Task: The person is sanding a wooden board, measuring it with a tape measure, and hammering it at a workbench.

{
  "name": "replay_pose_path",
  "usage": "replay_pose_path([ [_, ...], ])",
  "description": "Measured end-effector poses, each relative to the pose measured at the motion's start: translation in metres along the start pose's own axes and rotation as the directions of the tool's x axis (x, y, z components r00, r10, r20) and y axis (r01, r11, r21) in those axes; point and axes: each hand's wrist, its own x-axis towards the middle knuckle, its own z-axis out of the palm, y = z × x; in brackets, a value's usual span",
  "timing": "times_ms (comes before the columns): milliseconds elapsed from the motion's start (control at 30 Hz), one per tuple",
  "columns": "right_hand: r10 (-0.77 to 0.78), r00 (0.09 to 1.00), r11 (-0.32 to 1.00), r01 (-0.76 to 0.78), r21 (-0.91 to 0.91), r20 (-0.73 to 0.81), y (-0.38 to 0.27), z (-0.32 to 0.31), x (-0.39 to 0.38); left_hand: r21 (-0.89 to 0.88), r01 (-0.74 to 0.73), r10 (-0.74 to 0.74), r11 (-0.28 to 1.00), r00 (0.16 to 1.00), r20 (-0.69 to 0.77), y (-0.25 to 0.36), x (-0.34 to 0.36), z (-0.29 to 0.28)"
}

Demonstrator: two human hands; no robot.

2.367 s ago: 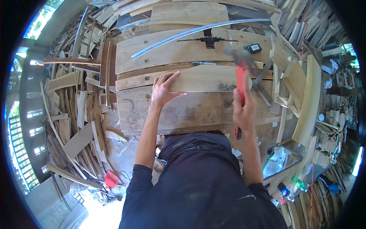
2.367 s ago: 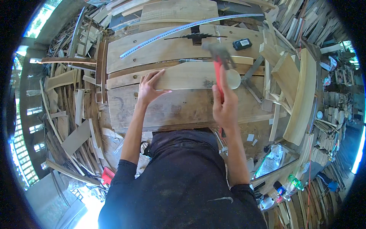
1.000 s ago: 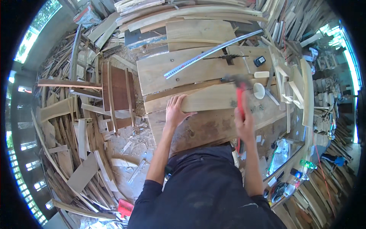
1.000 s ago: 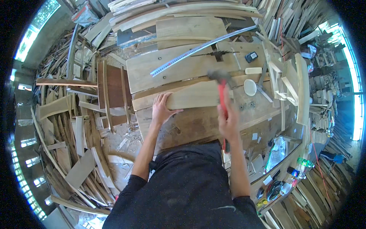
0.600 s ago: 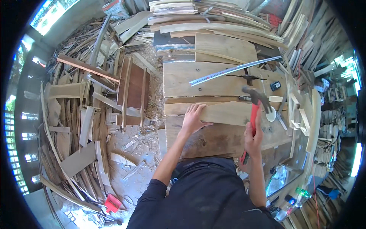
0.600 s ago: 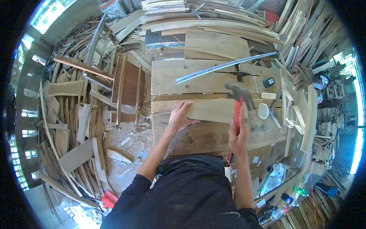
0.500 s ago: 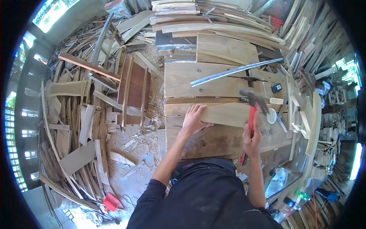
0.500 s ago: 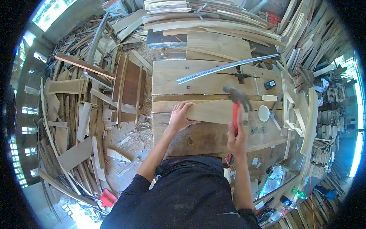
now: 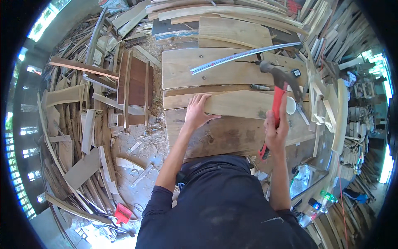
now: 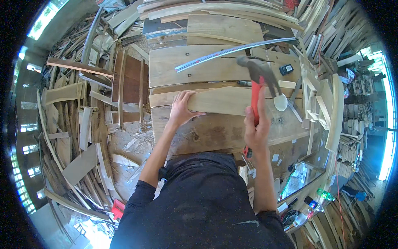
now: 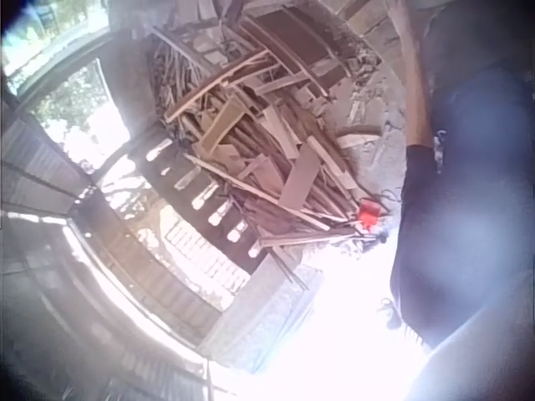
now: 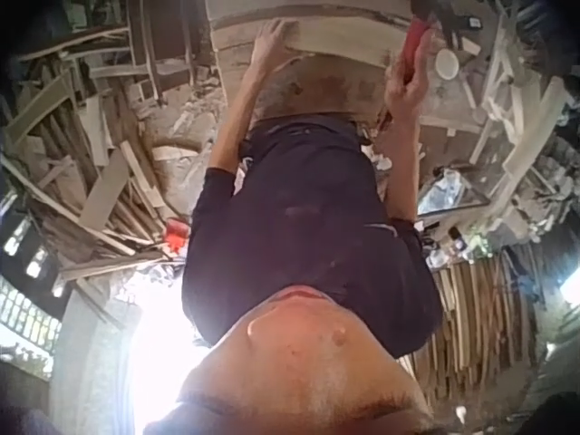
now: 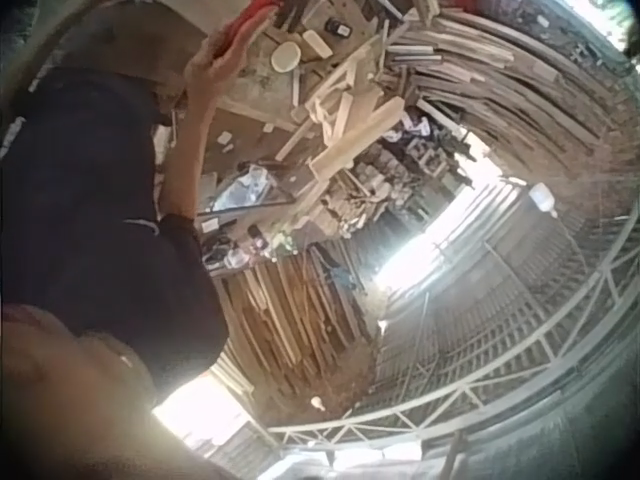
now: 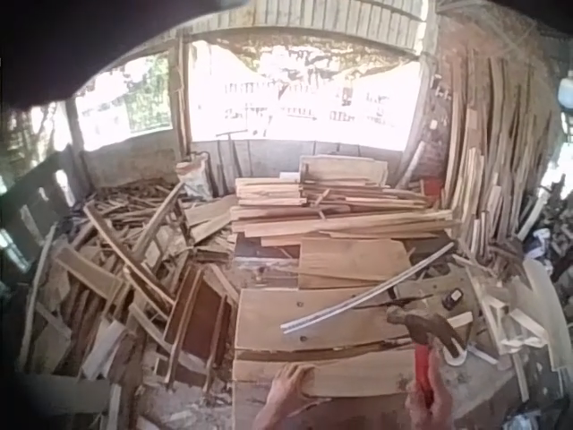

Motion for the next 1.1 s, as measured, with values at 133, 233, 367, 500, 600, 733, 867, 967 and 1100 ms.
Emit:
replay_pose_path([
  [133,-0.094,0.975,0.938,0.155,-0.309,0.203,0.037,0.006,-0.027,0.002,-0.019,0.019,1.000,0.999,-0.026,0.007,0.003,0.001],
  [233,-0.036,0.971,0.940,0.114,-0.322,0.238,0.058,0.020,-0.045,-0.005,-0.021,0.021,1.000,1.000,-0.018,0.007,0.004,-0.001],
  [367,0.024,0.977,0.969,0.029,-0.247,0.210,0.021,0.009,-0.027,-0.006,0.000,0.000,1.000,1.000,-0.031,0.007,0.004,-0.001],
  [500,-0.083,0.995,0.977,0.091,-0.193,0.049,-0.011,-0.004,-0.017,-0.010,0.008,-0.009,1.000,1.000,-0.015,0.008,0.005,-0.001],
  [600,-0.076,0.996,0.973,0.087,-0.216,0.055,0.001,-0.002,-0.034,-0.039,-0.020,0.019,0.999,1.000,-0.017,0.003,0.004,0.002],
  [733,-0.038,0.988,0.966,0.074,-0.249,0.149,0.050,0.014,-0.066,-0.024,-0.067,0.066,0.997,0.997,-0.041,0.003,0.005,0.003],
  [867,0.047,0.983,0.967,-0.002,-0.254,0.175,0.051,0.012,-0.070,-0.023,-0.044,0.043,0.999,0.999,-0.032,0.004,0.006,0.002],
  [967,-0.021,0.996,0.985,0.036,-0.171,0.084,0.019,0.001,-0.055,-0.021,-0.033,0.033,0.999,0.999,-0.031,0.006,0.005,0.001],
  [1100,0.011,0.999,0.985,-0.019,-0.171,-0.048,0.009,-0.013,-0.054,-0.031,-0.041,0.040,0.999,0.998,-0.043,0.006,0.003,0.001],
])
